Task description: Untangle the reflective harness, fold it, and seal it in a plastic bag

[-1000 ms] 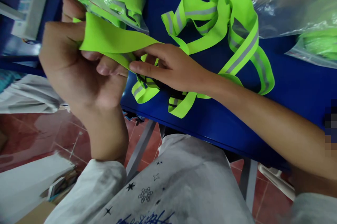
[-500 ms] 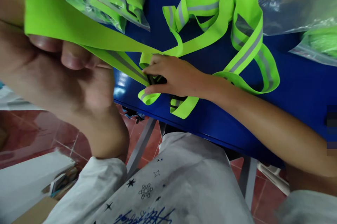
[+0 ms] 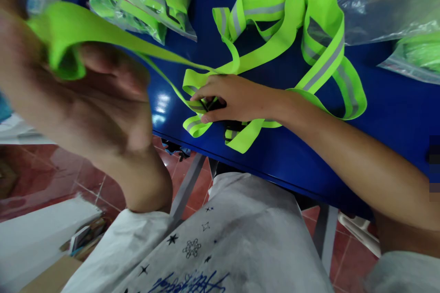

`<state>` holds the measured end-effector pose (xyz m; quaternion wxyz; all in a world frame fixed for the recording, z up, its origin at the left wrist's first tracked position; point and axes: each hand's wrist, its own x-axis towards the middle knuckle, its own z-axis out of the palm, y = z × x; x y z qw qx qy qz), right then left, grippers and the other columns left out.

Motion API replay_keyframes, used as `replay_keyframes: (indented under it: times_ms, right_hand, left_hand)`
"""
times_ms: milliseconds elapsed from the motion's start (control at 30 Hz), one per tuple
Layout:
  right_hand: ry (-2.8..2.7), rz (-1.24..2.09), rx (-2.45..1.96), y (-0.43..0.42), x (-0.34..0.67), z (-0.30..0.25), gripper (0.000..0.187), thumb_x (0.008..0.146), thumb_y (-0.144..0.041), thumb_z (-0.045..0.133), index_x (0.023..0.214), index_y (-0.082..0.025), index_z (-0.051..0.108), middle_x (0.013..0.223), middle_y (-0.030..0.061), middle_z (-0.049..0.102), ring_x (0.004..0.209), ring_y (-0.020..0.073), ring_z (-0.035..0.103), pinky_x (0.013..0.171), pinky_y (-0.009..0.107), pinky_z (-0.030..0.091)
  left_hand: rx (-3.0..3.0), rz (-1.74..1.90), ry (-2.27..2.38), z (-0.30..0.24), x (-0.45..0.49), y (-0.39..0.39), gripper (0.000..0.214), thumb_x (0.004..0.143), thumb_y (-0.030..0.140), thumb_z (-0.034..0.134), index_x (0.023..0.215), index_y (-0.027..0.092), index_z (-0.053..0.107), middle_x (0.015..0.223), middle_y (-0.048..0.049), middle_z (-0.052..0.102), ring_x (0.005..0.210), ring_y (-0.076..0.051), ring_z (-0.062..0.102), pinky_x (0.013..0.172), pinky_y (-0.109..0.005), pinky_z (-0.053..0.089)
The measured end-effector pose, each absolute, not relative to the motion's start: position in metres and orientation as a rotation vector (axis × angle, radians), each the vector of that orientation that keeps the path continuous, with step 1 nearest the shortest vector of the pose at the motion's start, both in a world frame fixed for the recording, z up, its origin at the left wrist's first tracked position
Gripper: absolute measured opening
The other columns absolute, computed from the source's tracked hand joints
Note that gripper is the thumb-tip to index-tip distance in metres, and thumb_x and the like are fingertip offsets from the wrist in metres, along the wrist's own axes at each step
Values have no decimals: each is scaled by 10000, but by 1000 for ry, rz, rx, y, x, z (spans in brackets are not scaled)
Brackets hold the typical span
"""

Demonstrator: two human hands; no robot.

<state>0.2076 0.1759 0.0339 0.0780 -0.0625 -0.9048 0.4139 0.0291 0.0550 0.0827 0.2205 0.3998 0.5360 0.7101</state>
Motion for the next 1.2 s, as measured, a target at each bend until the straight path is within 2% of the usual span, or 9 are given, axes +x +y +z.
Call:
replay_keyframes:
  times_ms: [67, 133, 233, 400, 533, 733, 900, 1100, 1200]
  right_hand:
    - [-2700, 1257, -168, 177, 207, 31, 397, 945, -473, 766, 1238, -207, 736, 1205, 90, 691, 1023, 243, 656, 933, 400, 506]
    - [-2689, 1285, -166, 178, 205, 29, 366, 930, -448, 787, 1194, -199, 743, 1219, 100, 693, 1069, 257, 649, 946, 412, 511]
    - [-2678, 1327, -209, 179, 204, 29, 350, 936, -473, 778, 1146, -196, 742, 1223, 105, 697, 1082, 259, 635, 941, 409, 515]
    - [-2652, 1395, -301, 179, 205, 29, 359, 936, -549, 754, 1102, -231, 733, 1220, 85, 698, 1049, 237, 620, 933, 384, 516]
    - [-2587, 1479, -334, 179, 205, 27, 365, 883, -557, 804, 1091, -263, 746, 1177, 73, 706, 1121, 264, 629, 944, 379, 520]
    - [-2663, 1451, -252, 179, 206, 30, 405, 881, -554, 793, 1186, -294, 739, 1285, 56, 690, 1053, 228, 626, 908, 352, 525]
    - [-2705, 1368, -274, 175, 207, 35, 424, 922, -569, 741, 1167, -225, 709, 1156, 88, 683, 956, 219, 604, 852, 366, 492]
    - [-2683, 1401, -280, 171, 207, 38, 364, 954, -604, 694, 1071, -260, 694, 1132, 60, 699, 970, 219, 601, 851, 355, 495]
    - [-2699, 1388, -256, 171, 205, 37, 353, 935, -588, 716, 1058, -256, 712, 1146, 57, 692, 971, 218, 605, 854, 366, 498]
  left_hand:
    - [1199, 1816, 1454, 70, 38, 45, 550, 968, 810, 570, 1364, 431, 603, 1129, 19, 659, 1149, -239, 725, 788, -370, 653]
    - [1303, 1754, 1484, 53, 43, 34, 642, 917, 814, 657, 1441, 487, 478, 1196, 26, 675, 1060, -192, 720, 815, -361, 622]
    - [1481, 1593, 1769, 28, 46, 15, 833, 878, 641, 832, 1529, 480, 337, 1330, -9, 646, 1116, -207, 682, 910, -401, 580]
    - [1768, 985, 2084, 19, 48, -10, 814, 907, 520, 846, 1578, 338, 421, 1286, -68, 691, 1153, -283, 680, 1044, -514, 513]
    - [1829, 801, 2259, 25, 48, -19, 664, 935, 373, 801, 1510, 283, 481, 1179, -62, 697, 1051, -277, 681, 979, -481, 492]
    - [1849, 570, 2291, 32, 48, -24, 586, 894, 338, 725, 1435, 249, 517, 1145, -91, 662, 1078, -339, 628, 979, -517, 455]
    - [1754, 896, 2161, 34, 48, -16, 564, 884, 466, 769, 1380, 280, 578, 1277, -134, 626, 1185, -384, 590, 1002, -583, 450]
    - [1540, 1282, 1963, 24, 54, -11, 503, 951, 514, 728, 1399, 325, 596, 976, -49, 595, 895, -252, 601, 796, -454, 473]
    - [1375, 1419, 1911, 20, 60, -10, 495, 961, 559, 739, 1381, 338, 598, 980, -35, 615, 845, -221, 600, 746, -422, 444]
